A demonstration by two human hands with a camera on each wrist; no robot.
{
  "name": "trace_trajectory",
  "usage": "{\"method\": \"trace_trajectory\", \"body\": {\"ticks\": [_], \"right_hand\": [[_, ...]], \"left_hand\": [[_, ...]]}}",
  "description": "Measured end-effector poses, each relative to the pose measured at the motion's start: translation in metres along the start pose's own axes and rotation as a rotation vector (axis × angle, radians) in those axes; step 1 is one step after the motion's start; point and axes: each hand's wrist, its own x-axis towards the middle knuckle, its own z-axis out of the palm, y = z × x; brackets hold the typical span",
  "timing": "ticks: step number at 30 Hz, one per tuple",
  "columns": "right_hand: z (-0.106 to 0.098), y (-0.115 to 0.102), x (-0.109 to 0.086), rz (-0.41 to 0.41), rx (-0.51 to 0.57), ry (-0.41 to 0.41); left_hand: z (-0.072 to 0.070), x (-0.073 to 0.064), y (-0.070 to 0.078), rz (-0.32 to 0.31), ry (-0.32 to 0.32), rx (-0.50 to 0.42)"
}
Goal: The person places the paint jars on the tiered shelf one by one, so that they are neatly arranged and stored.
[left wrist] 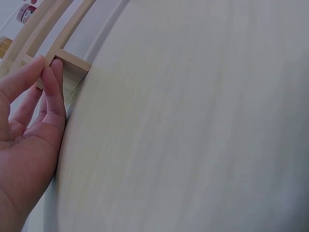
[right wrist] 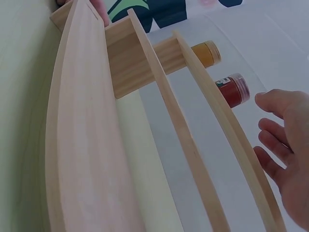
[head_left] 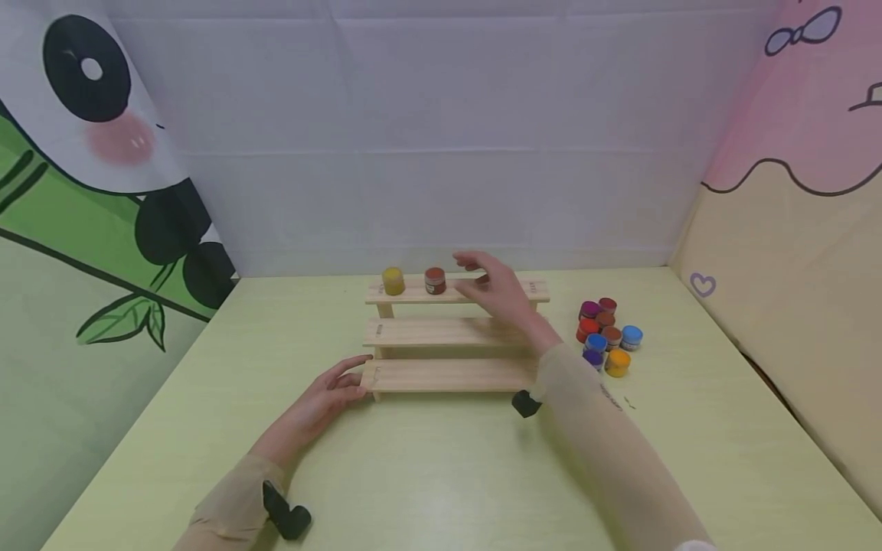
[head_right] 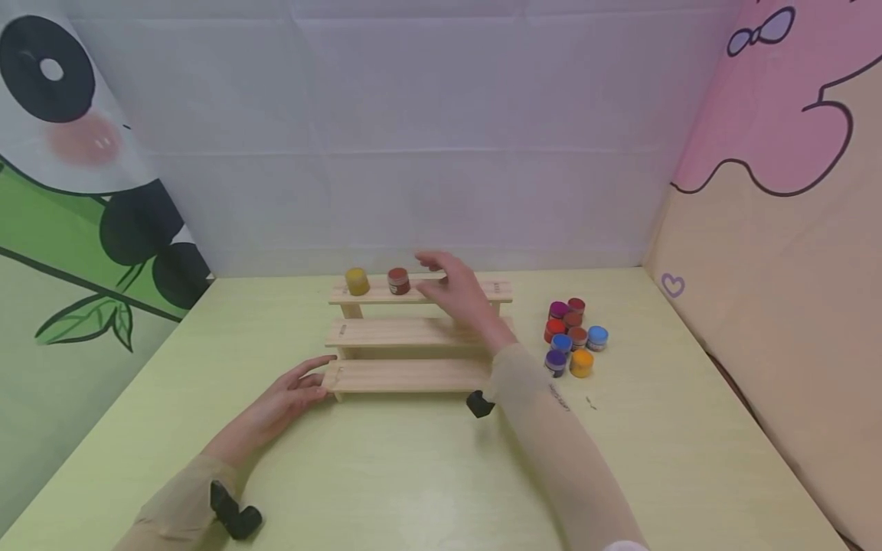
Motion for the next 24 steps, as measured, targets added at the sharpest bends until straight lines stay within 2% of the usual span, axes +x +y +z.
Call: {"method": "trace_trajectory", "body": {"ticks": [18, 24], "right_hand": [[-0.029, 0.005, -0.031, -0.054, -0.046, 0.078], [-0.038, 0.014, -0.042, -0.102, -0.082, 0.134]], "left_hand": [[0.0, 0.0, 0.0, -0.004, -0.007, 0.019], [0.0, -0.001, 0.001, -0.004, -0.006, 0.024]]}}
